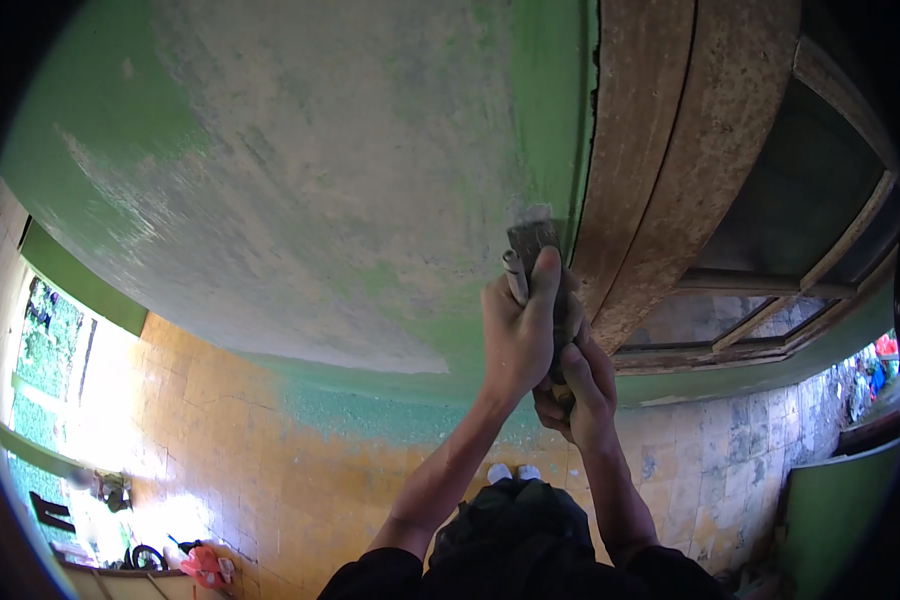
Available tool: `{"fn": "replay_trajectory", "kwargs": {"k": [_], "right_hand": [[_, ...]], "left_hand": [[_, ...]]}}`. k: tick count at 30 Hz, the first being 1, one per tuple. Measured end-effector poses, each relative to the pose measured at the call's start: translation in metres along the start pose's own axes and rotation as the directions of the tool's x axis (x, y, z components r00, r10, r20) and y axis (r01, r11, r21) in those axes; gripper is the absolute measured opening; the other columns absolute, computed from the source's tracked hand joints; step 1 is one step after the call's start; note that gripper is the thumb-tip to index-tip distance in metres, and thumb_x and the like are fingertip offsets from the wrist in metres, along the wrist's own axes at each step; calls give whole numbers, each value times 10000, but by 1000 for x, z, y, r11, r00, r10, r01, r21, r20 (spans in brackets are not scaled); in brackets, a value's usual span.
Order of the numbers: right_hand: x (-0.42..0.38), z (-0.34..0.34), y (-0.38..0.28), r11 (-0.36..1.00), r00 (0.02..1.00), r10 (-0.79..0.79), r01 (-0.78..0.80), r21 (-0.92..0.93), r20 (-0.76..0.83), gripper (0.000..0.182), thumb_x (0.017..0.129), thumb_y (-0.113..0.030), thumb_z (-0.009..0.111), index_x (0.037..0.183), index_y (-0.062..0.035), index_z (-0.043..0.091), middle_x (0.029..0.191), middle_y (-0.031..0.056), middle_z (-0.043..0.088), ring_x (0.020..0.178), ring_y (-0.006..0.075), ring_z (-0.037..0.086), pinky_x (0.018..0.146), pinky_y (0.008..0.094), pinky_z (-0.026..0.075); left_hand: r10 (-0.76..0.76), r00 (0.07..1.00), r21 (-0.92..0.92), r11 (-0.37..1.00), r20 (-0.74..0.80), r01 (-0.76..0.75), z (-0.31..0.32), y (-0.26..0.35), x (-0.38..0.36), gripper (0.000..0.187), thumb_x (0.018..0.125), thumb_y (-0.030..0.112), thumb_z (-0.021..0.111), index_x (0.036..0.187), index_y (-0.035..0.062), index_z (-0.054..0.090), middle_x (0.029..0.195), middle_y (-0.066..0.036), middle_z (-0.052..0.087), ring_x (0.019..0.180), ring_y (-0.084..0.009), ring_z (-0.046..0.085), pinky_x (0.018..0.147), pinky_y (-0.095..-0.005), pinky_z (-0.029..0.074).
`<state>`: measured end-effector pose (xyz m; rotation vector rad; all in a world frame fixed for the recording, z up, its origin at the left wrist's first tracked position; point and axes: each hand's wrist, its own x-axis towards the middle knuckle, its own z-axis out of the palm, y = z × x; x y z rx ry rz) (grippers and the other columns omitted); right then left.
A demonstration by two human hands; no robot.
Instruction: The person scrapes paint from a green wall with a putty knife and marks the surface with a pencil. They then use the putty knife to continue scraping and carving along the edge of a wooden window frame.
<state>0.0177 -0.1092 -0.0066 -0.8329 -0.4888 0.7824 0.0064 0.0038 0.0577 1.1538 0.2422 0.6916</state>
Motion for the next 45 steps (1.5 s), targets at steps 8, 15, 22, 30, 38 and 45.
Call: {"fn": "replay_trajectory", "kwargs": {"k": [8,15,22,30,38,45], "right_hand": [[0,-9,-1,997,997,44,-48,68,59,398,1079,-290,429,1381,-31,421,764,18,529,454,36,393,390,206,278],[4,-17,0,997,995,35,-41,63,95,364,1084,-294,423,1349,-45,438,768,20,536,442,39,388,381,203,276],[-5,-18,3,991,995,67,-75,107,72,309,1083,-291,430,1275,-53,473,765,13,533,443,36,392,383,201,274],[4,-6,-5,1000,998,-28,28,7,50,322,1085,-285,436,1311,-56,452,709,-44,442,500,20,366,416,200,253],[-9,-10,26,999,999,25,-24,23,-20,370,1090,-330,428,1332,-50,425,698,-55,436,491,7,346,421,192,260],[-2,-10,15,997,999,-45,46,-65,3,353,1091,-303,418,1328,-42,428,695,-50,434,489,18,353,424,198,274]], "left_hand": [[-21,995,79,996,-100,29,0,-16,-10,433,1059,324,542,781,-8,565,546,-35,522,464,-115,519,431,-290,417],[26,994,51,998,-102,-21,1,-26,-7,423,1058,329,544,792,1,560,553,-24,517,462,-110,510,433,-286,417],[19,994,65,998,-104,-12,-1,-28,-13,435,1060,330,539,753,21,558,560,-17,519,466,-105,509,434,-280,410],[23,998,82,996,-51,-18,1,-19,-1,443,1059,325,544,729,30,546,552,-18,510,474,-105,511,439,-278,397],[-89,996,53,995,-30,90,-15,-30,-13,430,1055,333,552,788,-4,557,541,-43,522,463,-128,532,445,-298,434],[-30,999,55,998,-15,30,-14,-38,-4,445,1057,335,547,765,-1,563,544,-42,526,464,-129,534,439,-299,432]]}}
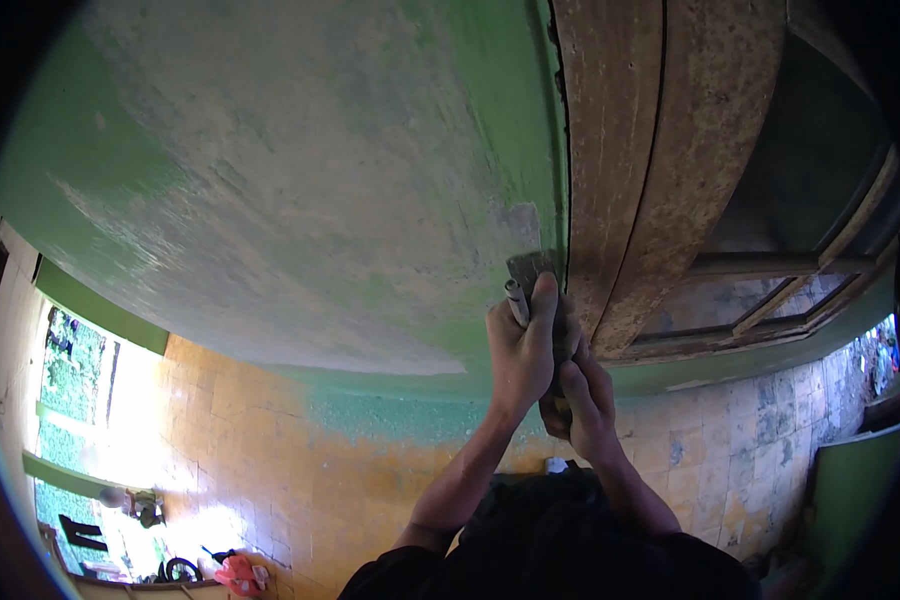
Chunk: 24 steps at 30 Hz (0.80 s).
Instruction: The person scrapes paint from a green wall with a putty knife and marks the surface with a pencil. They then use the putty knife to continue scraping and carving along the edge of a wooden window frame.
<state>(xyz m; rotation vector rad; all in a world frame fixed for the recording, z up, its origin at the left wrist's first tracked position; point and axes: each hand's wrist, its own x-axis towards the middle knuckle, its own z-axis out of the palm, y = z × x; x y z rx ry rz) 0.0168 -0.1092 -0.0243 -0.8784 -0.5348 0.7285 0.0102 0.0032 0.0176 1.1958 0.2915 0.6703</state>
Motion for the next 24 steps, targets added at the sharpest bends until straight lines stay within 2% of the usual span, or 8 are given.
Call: {"fn": "replay_trajectory", "kwargs": {"k": [8,12,15,17,21,24], "right_hand": [[0,-6,-4,993,997,68,-71,92,31,348,1090,-284,411,1340,-42,423,702,-47,438,492,22,361,427,198,279],[3,-4,-7,998,999,25,-28,56,44,371,1088,-286,409,1362,-37,422,711,-40,456,495,21,366,424,199,279],[-1,-13,3,999,999,29,-30,31,33,379,1087,-280,412,1374,-33,419,718,-37,463,501,19,369,422,198,276],[-2,-22,6,997,996,68,-69,36,50,384,1086,-275,417,1382,-30,415,727,-36,465,510,17,375,422,196,273],[6,-9,-14,998,999,21,-24,52,48,399,1087,-288,424,1383,-21,414,692,-55,436,490,7,356,419,186,267],[9,-12,-15,996,997,35,-41,81,76,403,1087,-283,421,1388,-15,410,679,-62,418,487,4,351,420,182,265]], "left_hand": [[26,999,31,999,-29,-25,8,7,0,453,1056,337,547,750,3,558,539,-33,517,458,-119,520,434,-295,422],[26,1000,28,999,-12,-26,11,15,1,445,1059,325,544,748,7,549,534,-30,510,457,-116,518,430,-293,416],[-4,999,41,999,-44,6,7,-2,-5,442,1058,319,547,741,12,541,533,-26,508,456,-113,515,425,-290,408],[20,998,23,1000,-62,-19,10,-4,-3,443,1058,318,547,735,16,539,534,-23,508,458,-111,517,426,-288,409],[103,994,46,994,-35,-101,20,17,2,449,1060,318,543,720,25,539,541,-21,513,463,-107,516,430,-283,408],[37,999,50,998,-39,-35,17,12,-1,442,1061,329,533,753,12,544,551,-45,513,463,-146,543,448,-302,440]]}}
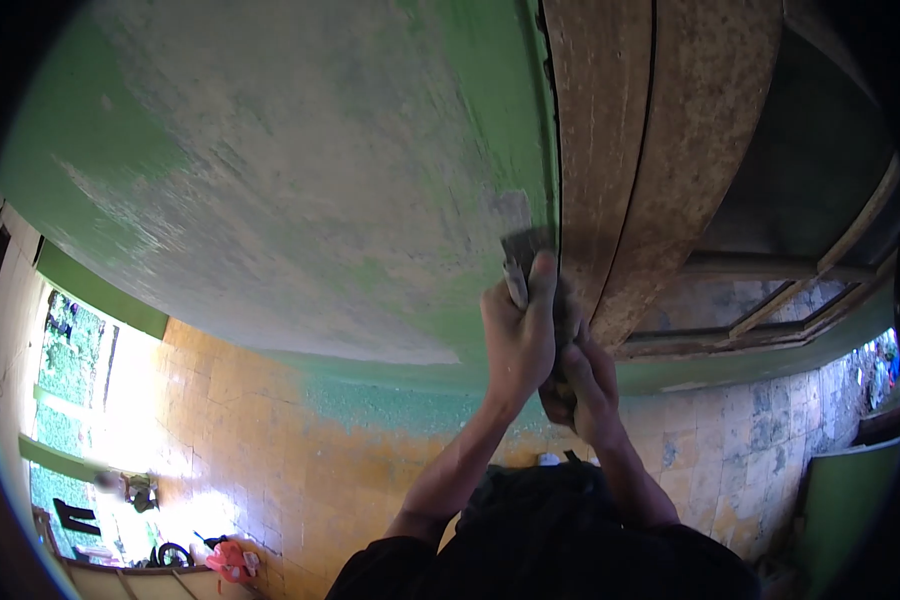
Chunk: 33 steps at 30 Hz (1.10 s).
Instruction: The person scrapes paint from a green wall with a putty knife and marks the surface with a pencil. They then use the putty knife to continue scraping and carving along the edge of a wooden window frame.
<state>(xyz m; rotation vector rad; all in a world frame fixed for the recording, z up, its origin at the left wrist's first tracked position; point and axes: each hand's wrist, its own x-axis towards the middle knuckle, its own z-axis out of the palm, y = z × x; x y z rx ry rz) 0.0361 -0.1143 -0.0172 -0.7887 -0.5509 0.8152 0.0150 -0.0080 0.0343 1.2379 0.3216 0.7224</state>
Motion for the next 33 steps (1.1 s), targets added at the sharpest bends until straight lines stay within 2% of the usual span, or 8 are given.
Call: {"fn": "replay_trajectory", "kwargs": {"k": [3,6,9,12,19,25,28,33], "right_hand": [[-8,-9,13,1000,1000,15,-15,-4,2,397,1090,-292,416,1392,-33,411,686,-61,418,486,8,349,419,185,257],[2,7,-8,998,999,-23,21,-52,-27,419,1092,-310,409,1414,-42,401,666,-67,412,462,6,333,413,186,259],[8,11,-10,995,999,-39,39,-90,-2,451,1092,-319,408,1443,-38,381,666,-67,419,464,3,339,412,185,265],[-6,1,11,995,999,-39,39,-94,-6,468,1094,-320,407,1461,-32,366,687,-60,438,475,6,354,415,188,271],[2,16,-2,994,1000,-21,20,-108,-5,445,1096,-327,401,1446,-54,383,672,-70,431,465,2,346,413,186,271],[-6,13,7,993,998,-24,18,-121,-51,378,1100,-307,392,1381,-56,421,667,-70,438,462,3,349,406,187,273],[0,19,-5,995,999,-25,26,-94,21,382,1102,-307,383,1385,-55,424,661,-73,435,459,-1,345,404,183,273],[-6,14,10,991,998,-62,57,-120,-32,417,1104,-305,382,1438,-56,399,659,-74,432,456,-3,341,399,184,268]], "left_hand": [[8,998,28,1000,-65,-6,0,-15,-5,460,1059,324,546,701,35,530,557,-14,511,475,-94,500,435,-276,393],[33,998,-51,998,-50,-35,8,8,2,460,1059,327,546,702,37,530,558,-9,509,482,-90,497,435,-274,380],[49,999,-2,999,-8,-49,6,20,8,461,1058,333,547,700,43,524,564,-9,512,483,-89,495,436,-272,365],[-28,998,32,999,-63,31,-5,-8,-3,462,1057,335,550,698,45,521,564,-7,507,482,-88,487,438,-270,355],[44,999,-3,999,-13,-44,-2,18,3,488,1060,333,538,667,46,500,543,-19,499,476,-104,498,438,-293,383],[15,999,33,999,-52,-13,-10,-4,-2,491,1055,347,543,678,34,513,544,-29,514,469,-109,499,440,-292,385],[43,998,0,999,-40,-43,-3,18,2,477,1054,340,548,691,32,517,548,-27,515,469,-106,497,440,-289,386],[3,1000,-4,1000,-23,-4,-11,-3,-2,463,1052,334,554,706,27,524,559,-23,520,471,-100,496,445,-283,393]]}}
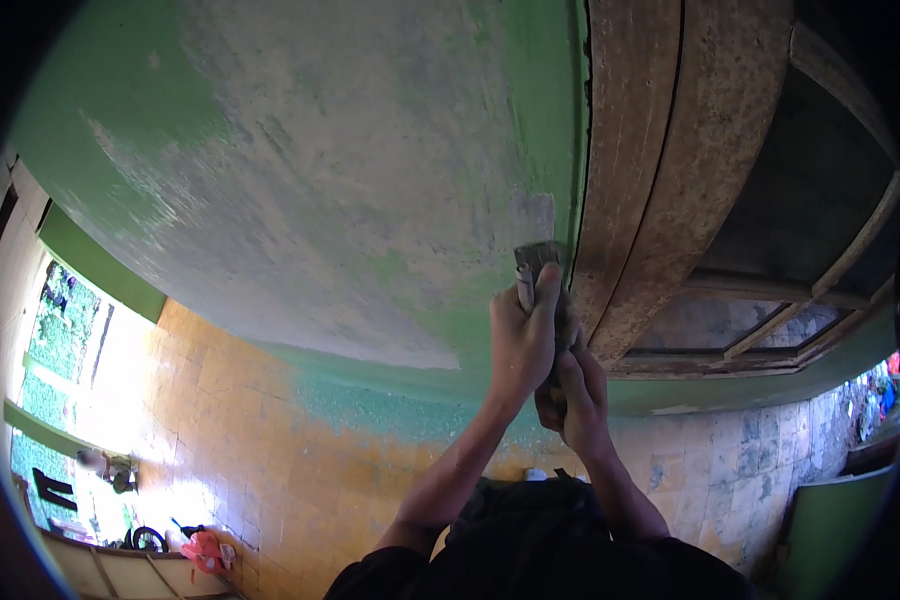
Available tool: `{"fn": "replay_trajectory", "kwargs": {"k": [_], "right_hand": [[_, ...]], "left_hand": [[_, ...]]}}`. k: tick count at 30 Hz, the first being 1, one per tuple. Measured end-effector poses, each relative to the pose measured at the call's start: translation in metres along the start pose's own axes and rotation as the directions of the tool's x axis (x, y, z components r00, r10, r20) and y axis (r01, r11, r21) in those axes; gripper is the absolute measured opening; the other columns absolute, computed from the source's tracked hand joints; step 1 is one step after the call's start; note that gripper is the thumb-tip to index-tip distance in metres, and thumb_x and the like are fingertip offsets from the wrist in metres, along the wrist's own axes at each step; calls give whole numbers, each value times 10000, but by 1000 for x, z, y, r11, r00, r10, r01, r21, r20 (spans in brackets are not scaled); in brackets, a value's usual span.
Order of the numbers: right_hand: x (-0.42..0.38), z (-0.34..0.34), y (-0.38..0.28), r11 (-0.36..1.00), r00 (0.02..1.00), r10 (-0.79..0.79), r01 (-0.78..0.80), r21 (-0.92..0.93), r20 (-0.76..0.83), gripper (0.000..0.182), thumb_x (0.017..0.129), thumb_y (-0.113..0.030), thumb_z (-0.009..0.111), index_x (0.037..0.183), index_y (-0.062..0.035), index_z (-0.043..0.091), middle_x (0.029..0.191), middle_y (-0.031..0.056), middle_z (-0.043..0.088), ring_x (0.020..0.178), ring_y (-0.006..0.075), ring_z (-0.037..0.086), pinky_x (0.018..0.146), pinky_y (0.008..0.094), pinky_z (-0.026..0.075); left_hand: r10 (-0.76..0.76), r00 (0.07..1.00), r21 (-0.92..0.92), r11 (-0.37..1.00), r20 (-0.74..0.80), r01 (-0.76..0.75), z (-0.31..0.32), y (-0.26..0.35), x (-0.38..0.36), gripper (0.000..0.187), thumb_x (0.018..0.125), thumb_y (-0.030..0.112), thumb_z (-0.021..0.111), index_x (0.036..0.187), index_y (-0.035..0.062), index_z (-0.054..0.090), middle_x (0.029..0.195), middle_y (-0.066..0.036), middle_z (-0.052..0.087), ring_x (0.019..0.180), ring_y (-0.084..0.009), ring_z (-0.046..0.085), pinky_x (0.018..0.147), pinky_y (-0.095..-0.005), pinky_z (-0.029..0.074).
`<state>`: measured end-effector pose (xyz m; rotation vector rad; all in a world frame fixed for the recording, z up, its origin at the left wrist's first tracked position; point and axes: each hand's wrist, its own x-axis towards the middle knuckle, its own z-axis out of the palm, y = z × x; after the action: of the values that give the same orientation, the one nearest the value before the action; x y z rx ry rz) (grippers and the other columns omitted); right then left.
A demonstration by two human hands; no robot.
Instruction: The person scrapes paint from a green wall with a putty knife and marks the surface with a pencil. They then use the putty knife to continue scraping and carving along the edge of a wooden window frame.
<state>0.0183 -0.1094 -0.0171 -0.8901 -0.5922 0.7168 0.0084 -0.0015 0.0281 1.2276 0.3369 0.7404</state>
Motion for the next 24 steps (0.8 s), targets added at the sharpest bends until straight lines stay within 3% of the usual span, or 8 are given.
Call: {"fn": "replay_trajectory", "kwargs": {"k": [7,13,16,24], "right_hand": [[16,20,-28,1000,1000,-23,23,0,14,471,1099,-337,397,1486,-70,361,666,-77,419,465,-7,344,403,184,263],[2,3,-5,993,996,80,-82,86,28,453,1095,-315,412,1470,-66,363,674,-53,459,460,16,379,395,191,274],[1,13,-7,998,998,65,-65,20,-11,470,1086,-319,393,1481,-69,345,650,-40,442,414,31,354,357,205,258],[-4,-1,10,995,998,61,-59,82,-17,440,1088,-340,426,1423,-56,405,670,-62,436,457,6,340,391,192,252]], "left_hand": [[88,996,55,995,19,-89,12,43,10,448,1056,314,547,705,37,509,578,-5,506,480,-91,489,444,-284,385],[19,1000,9,1000,-2,-19,-2,8,3,450,1052,328,555,724,23,518,572,-8,505,475,-92,488,441,-280,375],[-7,1000,33,999,9,7,-2,15,3,458,1047,344,565,727,20,514,564,-13,506,477,-95,493,442,-282,380],[-10,999,37,999,46,8,-7,1,-3,442,1058,321,545,728,29,513,567,-18,514,481,-93,497,444,-280,398]]}}
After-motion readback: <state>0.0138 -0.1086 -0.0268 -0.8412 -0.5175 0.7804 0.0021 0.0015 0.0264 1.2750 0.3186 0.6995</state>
